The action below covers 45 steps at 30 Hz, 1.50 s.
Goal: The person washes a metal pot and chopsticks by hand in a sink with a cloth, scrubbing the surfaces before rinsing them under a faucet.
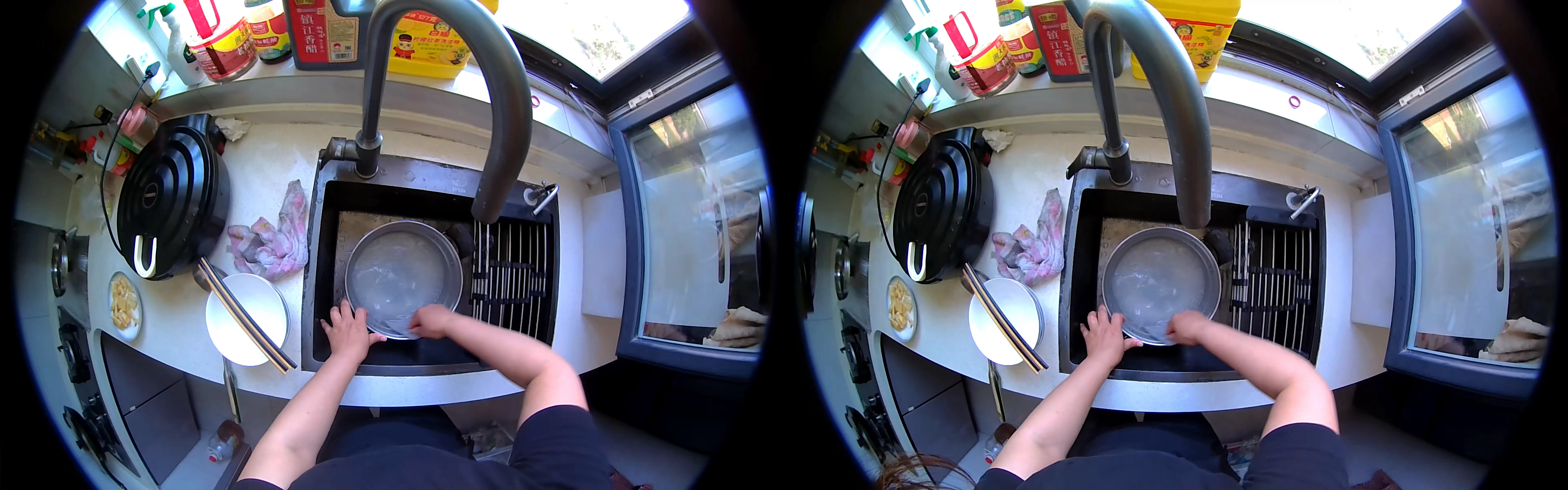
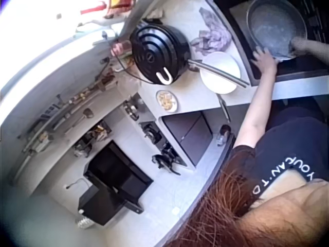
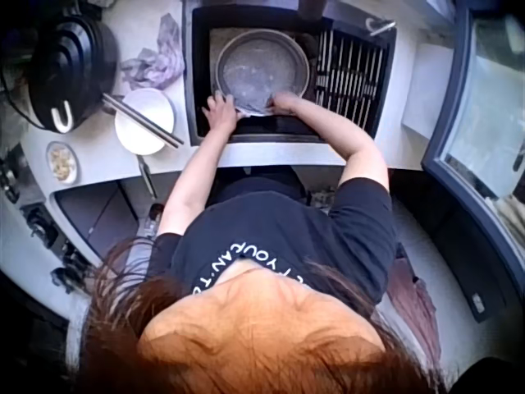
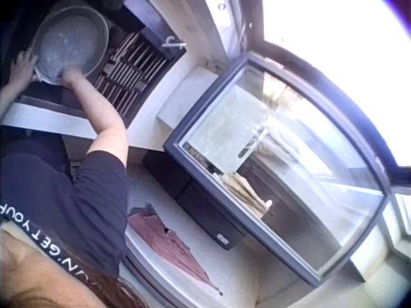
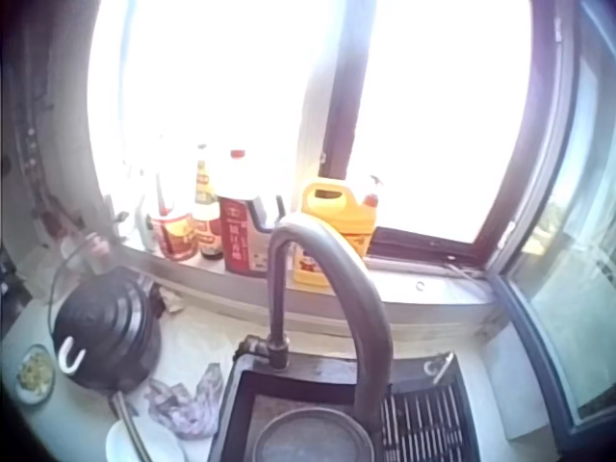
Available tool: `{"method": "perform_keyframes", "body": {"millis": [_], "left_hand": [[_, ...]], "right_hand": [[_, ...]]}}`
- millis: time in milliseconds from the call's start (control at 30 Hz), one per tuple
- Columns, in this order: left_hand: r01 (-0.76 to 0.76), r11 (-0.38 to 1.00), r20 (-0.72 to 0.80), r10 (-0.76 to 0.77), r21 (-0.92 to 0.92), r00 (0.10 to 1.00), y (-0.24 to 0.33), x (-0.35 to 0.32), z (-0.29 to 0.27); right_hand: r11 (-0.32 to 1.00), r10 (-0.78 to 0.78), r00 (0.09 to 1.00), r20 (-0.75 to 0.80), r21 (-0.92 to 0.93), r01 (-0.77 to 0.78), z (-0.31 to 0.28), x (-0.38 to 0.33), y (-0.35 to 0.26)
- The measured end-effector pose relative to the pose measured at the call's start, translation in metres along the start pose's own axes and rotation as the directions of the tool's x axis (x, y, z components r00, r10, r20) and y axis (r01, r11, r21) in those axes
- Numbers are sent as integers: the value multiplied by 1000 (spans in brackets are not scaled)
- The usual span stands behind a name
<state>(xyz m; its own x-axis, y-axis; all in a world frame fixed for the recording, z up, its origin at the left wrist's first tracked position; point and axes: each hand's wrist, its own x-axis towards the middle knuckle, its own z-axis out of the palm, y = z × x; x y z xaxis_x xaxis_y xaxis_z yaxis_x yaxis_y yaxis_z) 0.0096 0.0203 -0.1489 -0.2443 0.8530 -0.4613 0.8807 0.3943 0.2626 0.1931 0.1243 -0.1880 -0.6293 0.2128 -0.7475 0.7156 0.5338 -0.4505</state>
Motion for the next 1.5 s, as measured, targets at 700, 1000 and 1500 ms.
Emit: {"method": "perform_keyframes", "body": {"millis": [700, 1000, 1500], "left_hand": [[-36, 999, -2, 36, 6, 999, -1, -1, -2], [-50, 999, 0, 50, 7, 999, -4, -1, 0], [-60, 998, 8, 60, -10, 998, -3, -1, -3]], "right_hand": [[871, 202, 698, -687, -200, -449, 0, -42, 12], [868, 434, 346, -832, 283, -408, 24, -30, 1], [677, 735, 334, -590, 674, -297, 39, -45, -13]]}}
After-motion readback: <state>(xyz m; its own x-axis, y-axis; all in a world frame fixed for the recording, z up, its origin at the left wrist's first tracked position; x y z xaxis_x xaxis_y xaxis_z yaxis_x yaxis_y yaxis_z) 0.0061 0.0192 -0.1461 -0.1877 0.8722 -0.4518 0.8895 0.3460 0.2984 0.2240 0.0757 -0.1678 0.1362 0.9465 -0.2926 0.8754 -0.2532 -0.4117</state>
